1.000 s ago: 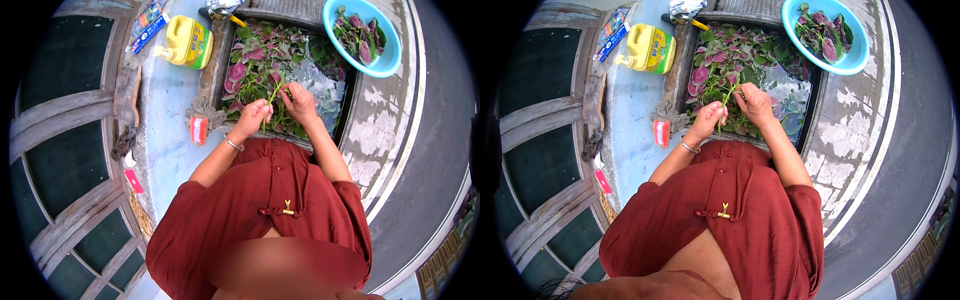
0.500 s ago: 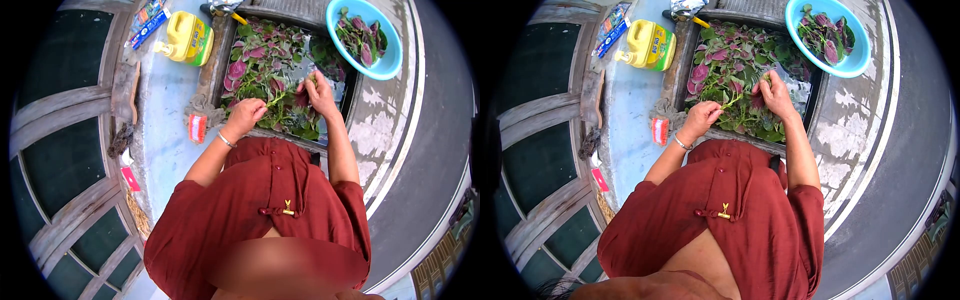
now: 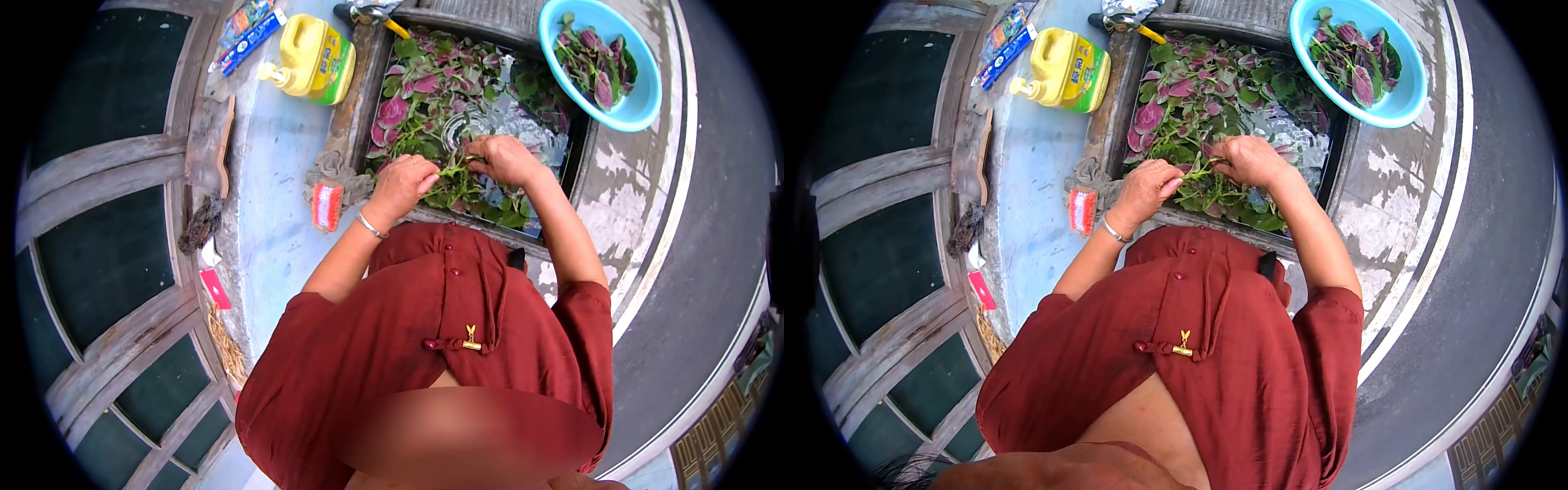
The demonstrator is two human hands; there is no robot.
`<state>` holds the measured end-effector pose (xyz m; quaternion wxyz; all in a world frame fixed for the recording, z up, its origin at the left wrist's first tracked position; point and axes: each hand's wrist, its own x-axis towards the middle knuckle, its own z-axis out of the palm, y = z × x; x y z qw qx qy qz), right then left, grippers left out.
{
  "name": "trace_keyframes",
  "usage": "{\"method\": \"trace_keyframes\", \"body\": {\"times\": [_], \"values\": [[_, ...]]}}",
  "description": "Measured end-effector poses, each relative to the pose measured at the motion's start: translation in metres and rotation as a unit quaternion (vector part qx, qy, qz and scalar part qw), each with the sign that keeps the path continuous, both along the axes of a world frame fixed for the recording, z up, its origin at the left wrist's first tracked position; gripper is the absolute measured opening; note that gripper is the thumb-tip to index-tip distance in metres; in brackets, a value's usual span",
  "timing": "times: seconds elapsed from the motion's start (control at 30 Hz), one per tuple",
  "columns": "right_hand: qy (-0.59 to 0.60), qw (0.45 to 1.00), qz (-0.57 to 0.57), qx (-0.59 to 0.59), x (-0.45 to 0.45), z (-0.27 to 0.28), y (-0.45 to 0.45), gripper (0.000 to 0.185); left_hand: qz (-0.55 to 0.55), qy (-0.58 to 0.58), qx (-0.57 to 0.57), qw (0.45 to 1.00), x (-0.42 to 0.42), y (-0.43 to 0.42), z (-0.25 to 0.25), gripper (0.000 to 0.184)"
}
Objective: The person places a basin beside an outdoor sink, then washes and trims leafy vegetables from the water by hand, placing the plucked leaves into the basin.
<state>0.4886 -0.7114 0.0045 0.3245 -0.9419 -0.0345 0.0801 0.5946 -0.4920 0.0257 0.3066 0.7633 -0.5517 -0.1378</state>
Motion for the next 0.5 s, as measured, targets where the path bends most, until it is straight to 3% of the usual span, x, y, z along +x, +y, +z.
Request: {"method": "trace_keyframes", "body": {"times": [0.23, 0.33, 0.37, 0.43, 0.5], "values": [[0.026, 1.0, 0.005, 0.011, 0.002, 0.0, 0.009, 0.019, 0.007, -0.016, 0.002, 1.0, 0.001, 0.004, 0.006, 0.008], [0.05, 0.989, -0.136, 0.02, 0.004, 0.008, 0.026, 0.022, 0.003, -0.004, -0.017, 1.0, 0.001, 0.002, -0.001, 0.007], [0.05, 0.989, -0.137, 0.018, 0.004, 0.001, 0.025, 0.022, 0.0, 0.011, -0.038, 0.999, 0.001, 0.002, -0.004, 0.006], [0.039, 0.96, -0.277, 0.018, 0.004, -0.011, 0.023, 0.024, 0.017, 0.034, -0.041, 0.998, -0.001, 0.004, -0.006, 0.007], [0.073, 0.954, -0.286, 0.043, -0.001, -0.013, 0.015, 0.023, 0.035, 0.054, -0.043, 0.997, 0.003, 0.007, -0.01, 0.007]]}}
